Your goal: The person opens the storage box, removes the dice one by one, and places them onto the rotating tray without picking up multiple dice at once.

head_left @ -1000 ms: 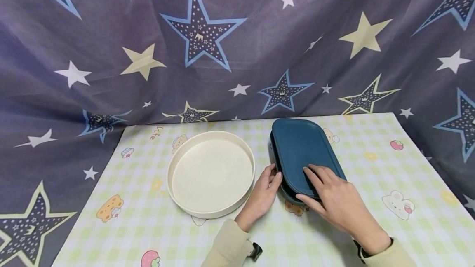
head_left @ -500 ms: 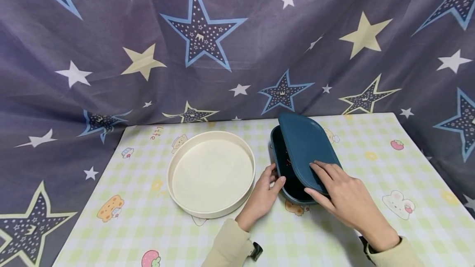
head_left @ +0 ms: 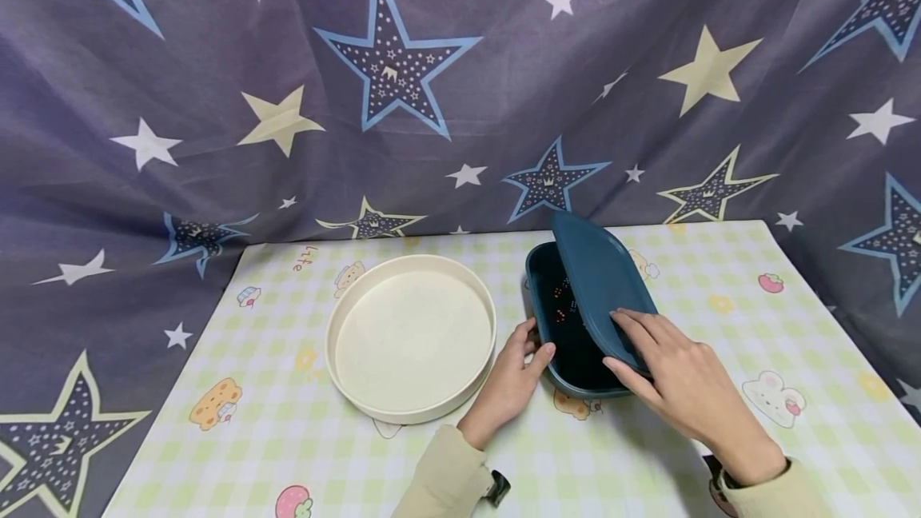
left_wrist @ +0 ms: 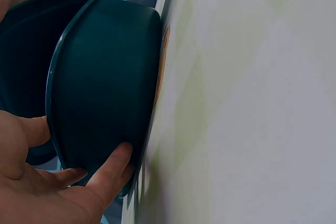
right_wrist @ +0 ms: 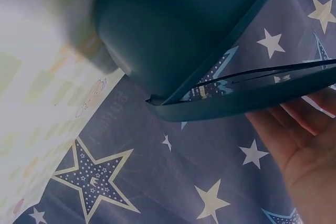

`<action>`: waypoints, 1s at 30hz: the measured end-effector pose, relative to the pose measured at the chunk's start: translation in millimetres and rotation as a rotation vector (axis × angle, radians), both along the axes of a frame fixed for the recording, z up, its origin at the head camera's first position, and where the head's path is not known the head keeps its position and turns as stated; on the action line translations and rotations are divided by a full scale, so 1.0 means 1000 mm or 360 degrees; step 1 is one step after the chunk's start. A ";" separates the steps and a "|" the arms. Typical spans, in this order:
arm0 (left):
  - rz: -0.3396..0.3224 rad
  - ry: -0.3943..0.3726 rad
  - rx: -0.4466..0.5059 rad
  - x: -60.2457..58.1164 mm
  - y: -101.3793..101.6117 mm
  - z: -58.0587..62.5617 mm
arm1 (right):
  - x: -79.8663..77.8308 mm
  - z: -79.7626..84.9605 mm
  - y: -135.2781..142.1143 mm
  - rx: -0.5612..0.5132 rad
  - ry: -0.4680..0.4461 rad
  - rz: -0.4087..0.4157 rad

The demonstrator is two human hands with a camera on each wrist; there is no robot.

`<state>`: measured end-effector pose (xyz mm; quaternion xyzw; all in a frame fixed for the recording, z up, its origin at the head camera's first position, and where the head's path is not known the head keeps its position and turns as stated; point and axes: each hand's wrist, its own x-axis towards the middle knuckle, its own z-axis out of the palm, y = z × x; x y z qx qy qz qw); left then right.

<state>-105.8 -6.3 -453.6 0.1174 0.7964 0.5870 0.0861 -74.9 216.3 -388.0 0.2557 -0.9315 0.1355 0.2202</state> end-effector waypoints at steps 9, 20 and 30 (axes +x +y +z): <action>-0.0003 -0.0006 -0.0017 0.000 -0.001 0.001 | 0.001 0.005 0.006 -0.0091 -0.0050 0.0001; -0.0015 -0.0002 0.0010 0.000 -0.002 0.000 | 0.004 0.010 0.015 -0.0259 -0.0175 -0.0026; -0.0022 0.0006 0.0018 -0.001 0.000 -0.001 | 0.006 0.015 0.024 -0.0360 -0.0057 0.0008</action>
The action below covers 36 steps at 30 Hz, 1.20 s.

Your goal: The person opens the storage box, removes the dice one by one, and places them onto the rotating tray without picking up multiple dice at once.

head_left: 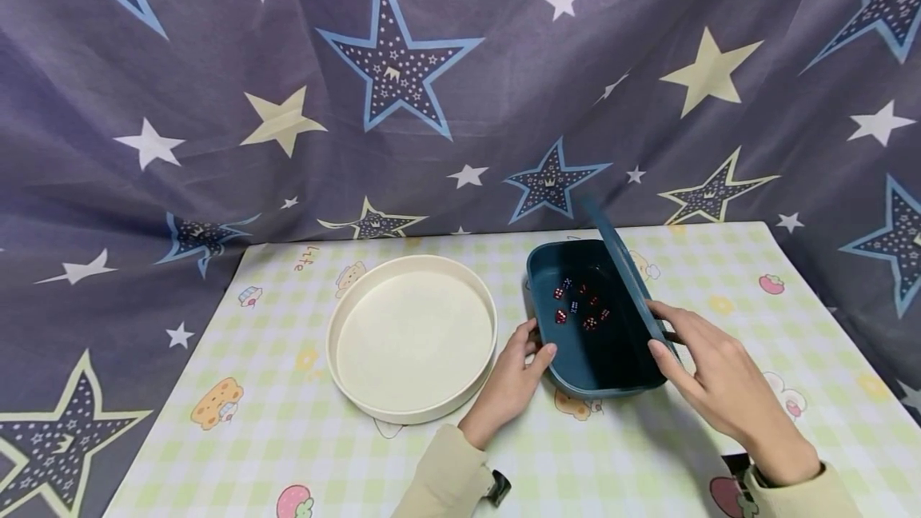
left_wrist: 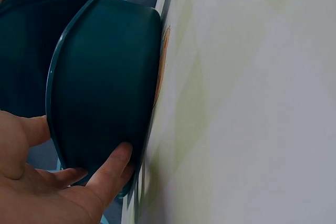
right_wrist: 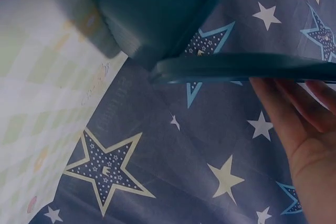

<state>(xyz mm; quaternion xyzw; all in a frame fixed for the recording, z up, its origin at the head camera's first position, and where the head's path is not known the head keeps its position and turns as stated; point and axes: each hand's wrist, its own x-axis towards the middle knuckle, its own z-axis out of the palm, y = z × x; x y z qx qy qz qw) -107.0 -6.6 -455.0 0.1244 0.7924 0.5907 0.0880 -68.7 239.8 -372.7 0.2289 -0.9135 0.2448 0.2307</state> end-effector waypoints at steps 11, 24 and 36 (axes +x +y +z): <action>0.0009 -0.0028 -0.0019 0.001 -0.001 0.001 | 0.003 0.006 0.007 -0.0074 0.0036 -0.0011; -0.0005 0.0012 -0.0030 0.000 0.000 0.001 | 0.004 0.007 0.015 -0.0228 -0.0036 -0.0063; -0.0004 -0.0015 -0.0025 0.000 0.001 0.002 | 0.008 0.012 0.024 -0.0345 -0.0079 -0.0132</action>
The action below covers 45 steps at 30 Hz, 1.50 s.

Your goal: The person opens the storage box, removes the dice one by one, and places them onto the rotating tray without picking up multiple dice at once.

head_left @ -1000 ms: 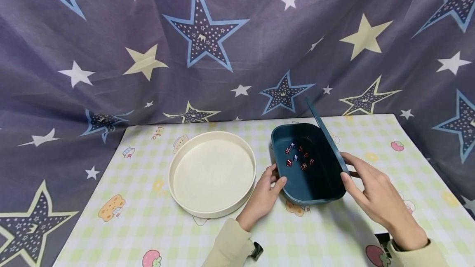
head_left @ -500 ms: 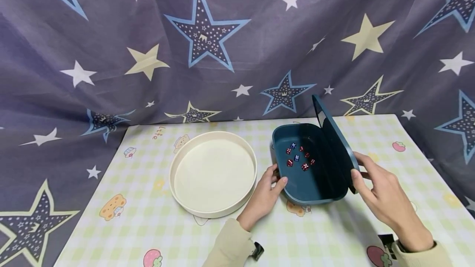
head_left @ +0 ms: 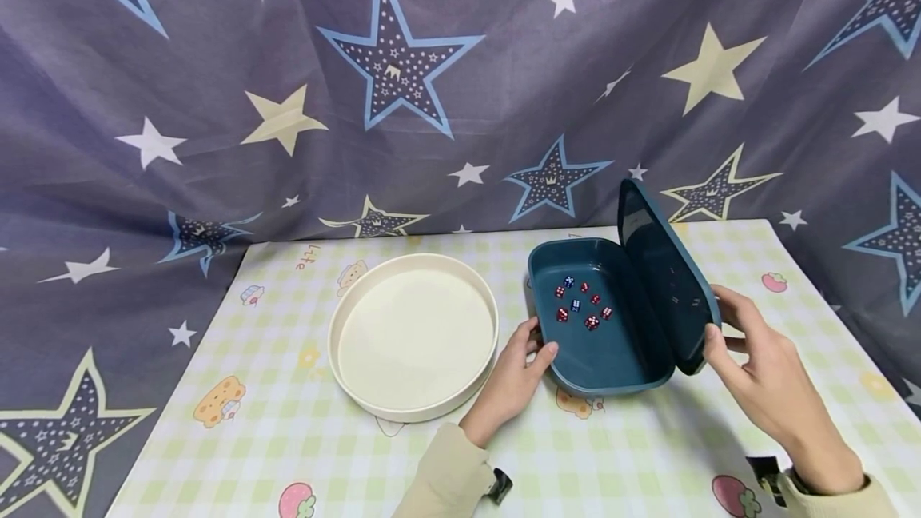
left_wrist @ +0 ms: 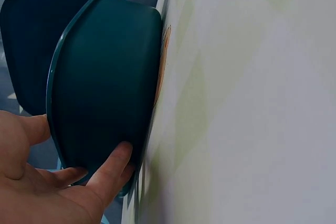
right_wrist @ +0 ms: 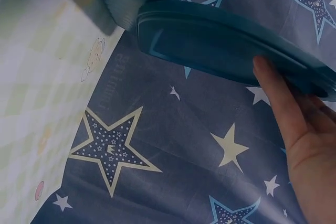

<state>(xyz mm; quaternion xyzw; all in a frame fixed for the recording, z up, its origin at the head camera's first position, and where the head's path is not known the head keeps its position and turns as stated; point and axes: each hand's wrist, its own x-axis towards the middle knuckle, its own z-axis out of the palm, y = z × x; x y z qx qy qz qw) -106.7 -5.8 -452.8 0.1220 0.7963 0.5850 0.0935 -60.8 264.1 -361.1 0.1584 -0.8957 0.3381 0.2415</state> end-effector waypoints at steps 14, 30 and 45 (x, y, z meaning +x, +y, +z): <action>0.0000 0.0005 0.0003 -0.001 0.001 0.000 | 0.002 0.002 0.009 -0.0092 0.0014 -0.0052; 0.0005 -0.0024 -0.0017 0.000 0.000 0.002 | 0.000 -0.007 0.021 -0.0170 0.0101 -0.0132; 0.0028 -0.0039 -0.0061 0.000 0.000 0.001 | -0.002 -0.018 0.029 -0.0153 -0.0011 -0.0236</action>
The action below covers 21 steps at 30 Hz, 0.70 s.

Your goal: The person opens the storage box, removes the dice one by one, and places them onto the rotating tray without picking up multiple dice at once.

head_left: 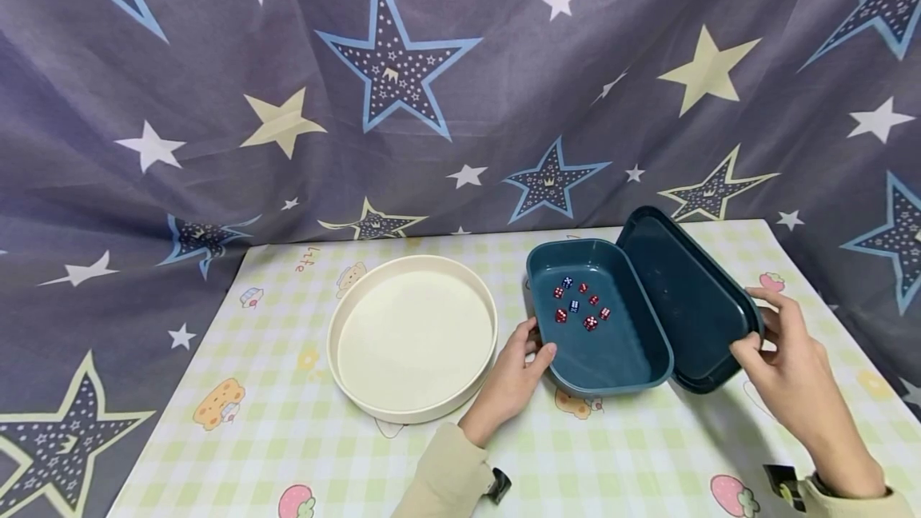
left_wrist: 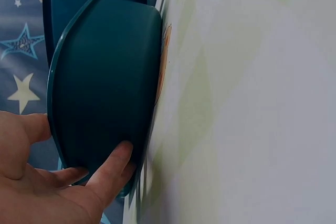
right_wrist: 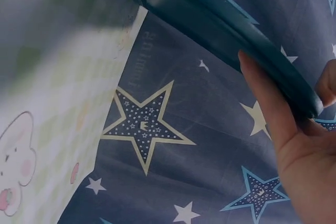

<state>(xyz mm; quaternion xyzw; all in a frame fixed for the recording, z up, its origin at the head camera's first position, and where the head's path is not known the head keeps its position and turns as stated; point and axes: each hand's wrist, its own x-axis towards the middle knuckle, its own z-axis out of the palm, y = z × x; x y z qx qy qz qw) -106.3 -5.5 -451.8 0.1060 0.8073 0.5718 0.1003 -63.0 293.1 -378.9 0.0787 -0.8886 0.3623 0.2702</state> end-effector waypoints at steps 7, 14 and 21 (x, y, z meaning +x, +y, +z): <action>0.0004 0.0003 -0.0016 0.000 0.000 0.001 | 0.001 -0.004 0.008 0.0037 -0.0065 -0.0054; 0.0002 0.0000 -0.0007 0.000 -0.001 -0.001 | 0.002 -0.005 0.015 0.0053 -0.0150 -0.0088; -0.0003 -0.0002 0.0016 0.000 0.000 0.001 | 0.001 -0.009 0.020 0.0047 -0.0190 -0.0103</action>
